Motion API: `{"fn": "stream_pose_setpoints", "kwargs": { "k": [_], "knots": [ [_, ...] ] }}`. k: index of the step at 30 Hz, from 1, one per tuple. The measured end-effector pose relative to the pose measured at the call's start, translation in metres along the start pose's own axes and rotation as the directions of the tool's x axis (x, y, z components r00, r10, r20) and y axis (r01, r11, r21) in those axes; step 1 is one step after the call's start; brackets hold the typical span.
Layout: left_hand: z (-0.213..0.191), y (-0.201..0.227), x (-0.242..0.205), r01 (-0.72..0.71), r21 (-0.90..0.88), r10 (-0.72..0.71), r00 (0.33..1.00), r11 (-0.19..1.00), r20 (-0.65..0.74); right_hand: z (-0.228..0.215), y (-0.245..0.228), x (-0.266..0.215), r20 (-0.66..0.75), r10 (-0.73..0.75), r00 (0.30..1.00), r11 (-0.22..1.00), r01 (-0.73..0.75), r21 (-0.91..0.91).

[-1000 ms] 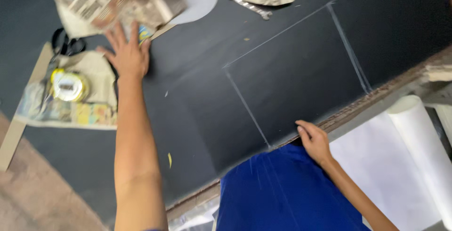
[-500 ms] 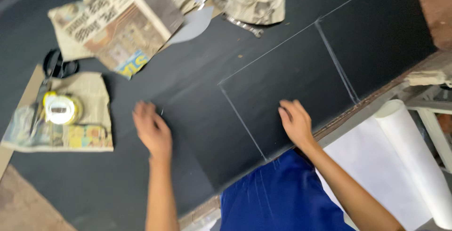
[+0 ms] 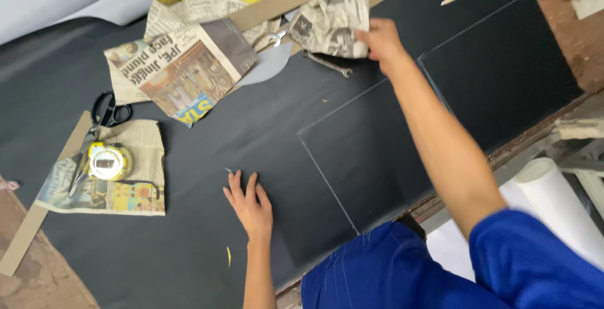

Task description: The person measures a large black sheet on a workbench using a tape measure and marks points with chalk. They use a straight edge to draw straight lines connecting the marks. The person then places newspaper sheets over the marked area and writes on the black sheet with chalk.

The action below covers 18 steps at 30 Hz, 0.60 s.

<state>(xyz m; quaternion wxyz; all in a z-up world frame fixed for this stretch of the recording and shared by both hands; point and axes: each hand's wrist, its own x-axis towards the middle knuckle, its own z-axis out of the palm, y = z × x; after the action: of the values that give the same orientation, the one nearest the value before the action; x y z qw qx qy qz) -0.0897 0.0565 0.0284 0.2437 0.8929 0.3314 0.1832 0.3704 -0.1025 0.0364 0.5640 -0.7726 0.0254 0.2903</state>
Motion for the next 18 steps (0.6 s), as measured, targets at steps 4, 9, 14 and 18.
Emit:
{"fn": "stream_pose_setpoints", "kwargs": {
  "k": [4,9,14,18],
  "knots": [
    [-0.011,0.022,0.007,0.141,-0.171,-0.143,0.990,0.975,0.001,-0.007,0.008,-0.067,0.101,0.021,0.995,0.971,-0.044,0.234],
    [0.005,0.076,0.029,0.157,-0.386,-0.109,0.984,0.909,0.143,-0.014,0.021,-0.120,0.233,-0.053,0.971,0.936,-0.033,0.352],
    [0.037,0.131,0.045,0.555,-0.732,-0.151,0.825,0.396,0.544,-0.012,0.004,-0.185,0.259,-0.159,0.953,0.854,0.001,0.520],
    [0.070,0.170,0.038,0.880,-0.432,-0.100,0.420,-0.196,0.902,-0.030,0.030,-0.249,0.242,-0.236,0.941,0.691,-0.013,0.723]
  ]
}}
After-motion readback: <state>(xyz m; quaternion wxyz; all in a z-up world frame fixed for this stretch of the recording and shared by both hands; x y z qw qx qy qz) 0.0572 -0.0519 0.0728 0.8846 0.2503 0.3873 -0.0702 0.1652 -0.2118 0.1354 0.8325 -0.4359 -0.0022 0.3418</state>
